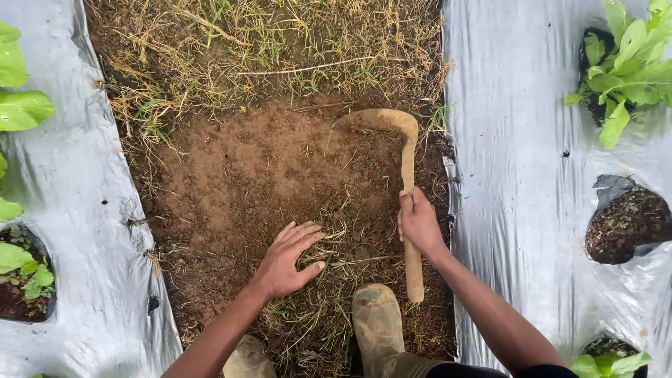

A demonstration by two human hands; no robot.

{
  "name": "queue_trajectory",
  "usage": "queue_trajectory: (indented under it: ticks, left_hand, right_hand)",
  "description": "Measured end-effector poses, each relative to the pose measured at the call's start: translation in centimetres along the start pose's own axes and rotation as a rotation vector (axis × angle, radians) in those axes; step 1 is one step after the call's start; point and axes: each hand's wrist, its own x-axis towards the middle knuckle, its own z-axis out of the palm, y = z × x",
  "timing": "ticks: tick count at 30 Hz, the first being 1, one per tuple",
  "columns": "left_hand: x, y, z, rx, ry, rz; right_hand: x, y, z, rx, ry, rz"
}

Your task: The person uses a hand hoe to loosen soil and remove weeds from a narrow strip between two rows of plants. They repeatedly strike the ground and pull away grass and debris by hand, clearing the area along the plastic mulch.

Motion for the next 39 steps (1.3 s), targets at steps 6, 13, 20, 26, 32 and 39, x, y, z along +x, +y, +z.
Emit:
queue_trajectory:
  ticks: [6, 13, 20, 26, 32, 39]
  left_hand:
    - [0.5, -0.5, 0.8, -0.026, 0.072, 0.007]
    - [0.5, -2.1, 2.3, -0.143, 0.235, 0.091]
    - [0.6, -2.0, 2.7, -0.175, 0.313, 0.1]
    - [0.6, -1.3, 2.3, -0.283, 0.342, 0.026]
    - [0.6, -0.6, 2.2, -0.302, 0.364, 0.005]
    - [0.8, -0.5, 2.9, -0.327, 0.423, 0.026]
  right_hand:
    - [1.8, -0.6, -0.1, 0.007, 0.029, -0.04]
    - [-0.4, 0.5, -0.7, -0.073, -0.079, 0.038]
    - [2.2, -1.4, 0.5, 0.025, -0.063, -0.016]
    - [2.0, 0.1, 0.5, 0.01, -0.14, 0.023]
    - [3.0, 2.3, 1.3, -0.036, -0.178, 0.0]
    - [3.3, 0.0, 0.9, -0.042, -0.194, -0.014]
